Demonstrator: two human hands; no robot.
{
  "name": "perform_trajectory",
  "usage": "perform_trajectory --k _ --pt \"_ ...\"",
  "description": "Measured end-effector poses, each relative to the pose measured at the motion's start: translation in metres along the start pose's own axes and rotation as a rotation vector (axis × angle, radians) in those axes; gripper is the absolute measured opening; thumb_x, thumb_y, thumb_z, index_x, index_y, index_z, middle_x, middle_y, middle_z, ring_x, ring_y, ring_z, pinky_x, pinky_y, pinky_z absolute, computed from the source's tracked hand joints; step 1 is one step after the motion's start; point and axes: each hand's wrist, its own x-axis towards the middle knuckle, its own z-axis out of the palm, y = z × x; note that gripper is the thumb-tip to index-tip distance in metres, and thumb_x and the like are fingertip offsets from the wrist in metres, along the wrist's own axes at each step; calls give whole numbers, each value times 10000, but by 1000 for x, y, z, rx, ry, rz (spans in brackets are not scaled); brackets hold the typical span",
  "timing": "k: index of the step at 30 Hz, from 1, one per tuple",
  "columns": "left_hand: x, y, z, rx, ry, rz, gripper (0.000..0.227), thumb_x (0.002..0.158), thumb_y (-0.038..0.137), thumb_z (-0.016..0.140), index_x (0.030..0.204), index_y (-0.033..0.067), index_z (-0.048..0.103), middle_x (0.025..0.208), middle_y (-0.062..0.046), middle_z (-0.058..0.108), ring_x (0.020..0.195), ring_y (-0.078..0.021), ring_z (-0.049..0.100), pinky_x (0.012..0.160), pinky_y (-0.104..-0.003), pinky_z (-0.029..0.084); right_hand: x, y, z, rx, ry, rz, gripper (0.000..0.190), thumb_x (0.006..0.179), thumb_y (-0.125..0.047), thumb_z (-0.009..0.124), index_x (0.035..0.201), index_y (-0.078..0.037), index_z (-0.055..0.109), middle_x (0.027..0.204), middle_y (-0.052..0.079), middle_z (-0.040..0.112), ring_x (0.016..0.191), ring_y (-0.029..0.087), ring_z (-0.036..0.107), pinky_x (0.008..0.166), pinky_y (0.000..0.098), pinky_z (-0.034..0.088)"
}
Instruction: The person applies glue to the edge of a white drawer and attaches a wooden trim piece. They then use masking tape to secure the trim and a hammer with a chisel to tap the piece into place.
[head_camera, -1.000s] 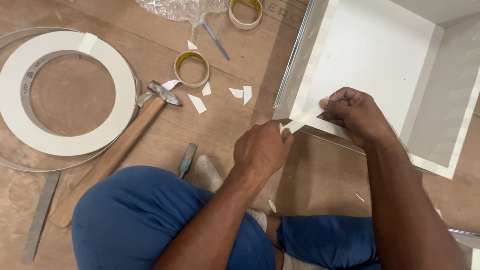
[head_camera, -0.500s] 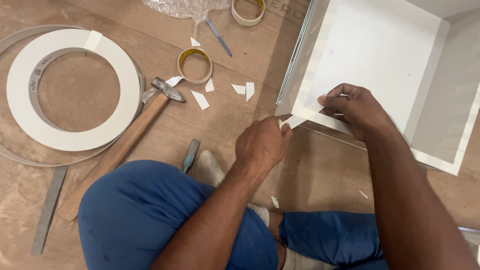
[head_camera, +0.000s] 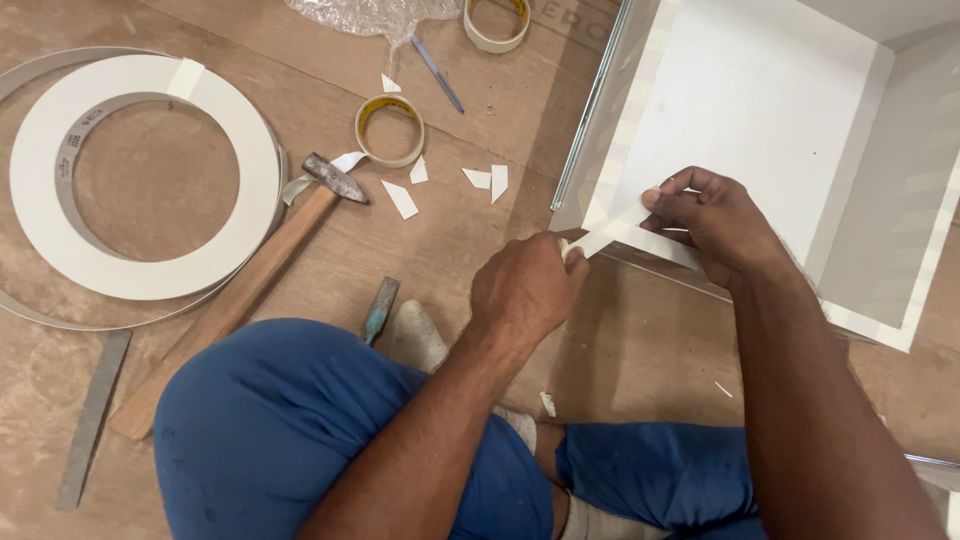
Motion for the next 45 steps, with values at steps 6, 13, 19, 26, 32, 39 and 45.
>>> perform_trajectory --k 6,13,19,26,32,39,45 --pt "1 2 -3 -4 -22 -28 368 951 399 578 1065 97 755 901 -157 764 858 -342 747 783 -485 577 1 4 -4 39 -28 -39 188 904 -101 760 881 -124 575 855 25 662 824 176 691 773 317 587" --pt "2 1 -1 12 -39 -36 382 962 409 574 1088 89 739 879 -151 762 833 -325 756 766 -481 584 3 6 -6 37 -28 -37 188 906 -91 764 876 -122 581 845 31 664 806 178 690 751 328 592" --pt "3 -1 0 4 -6 -31 386 954 411 584 1053 74 743 876 -160 758 827 -337 753 762 -486 583 0 4 -4 50 -43 -44 166 911 -93 751 880 -119 590 858 40 684 811 173 700 740 314 598" --pt "5 -4 3 23 -8 -43 412 963 421 582 1020 44 738 896 -187 756 856 -357 750 775 -492 583 5 4 -4 -10 -30 -19 161 919 -105 753 879 -110 598 851 58 685 798 171 691 716 315 580" --pt "7 -6 6 8 4 -56 408 962 414 579 1043 45 731 933 -194 754 885 -373 742 797 -503 575 10 3 0 -292 -30 63 177 917 -206 759 900 -106 615 873 67 690 815 139 636 627 294 459" --pt "10 -11 12 10 36 -53 412 952 425 595 1038 51 744 959 -199 751 922 -393 731 825 -512 564 29 -3 -3 -405 -230 313 95 943 -212 693 957 -121 669 923 45 676 828 141 580 624 295 461" --pt "11 -12 12 0 26 -73 418 942 437 598 1070 63 734 989 -196 749 952 -396 720 838 -512 559 42 7 -8 -529 -310 323 136 937 -264 677 1040 -176 694 1031 5 658 866 120 528 635 290 441"
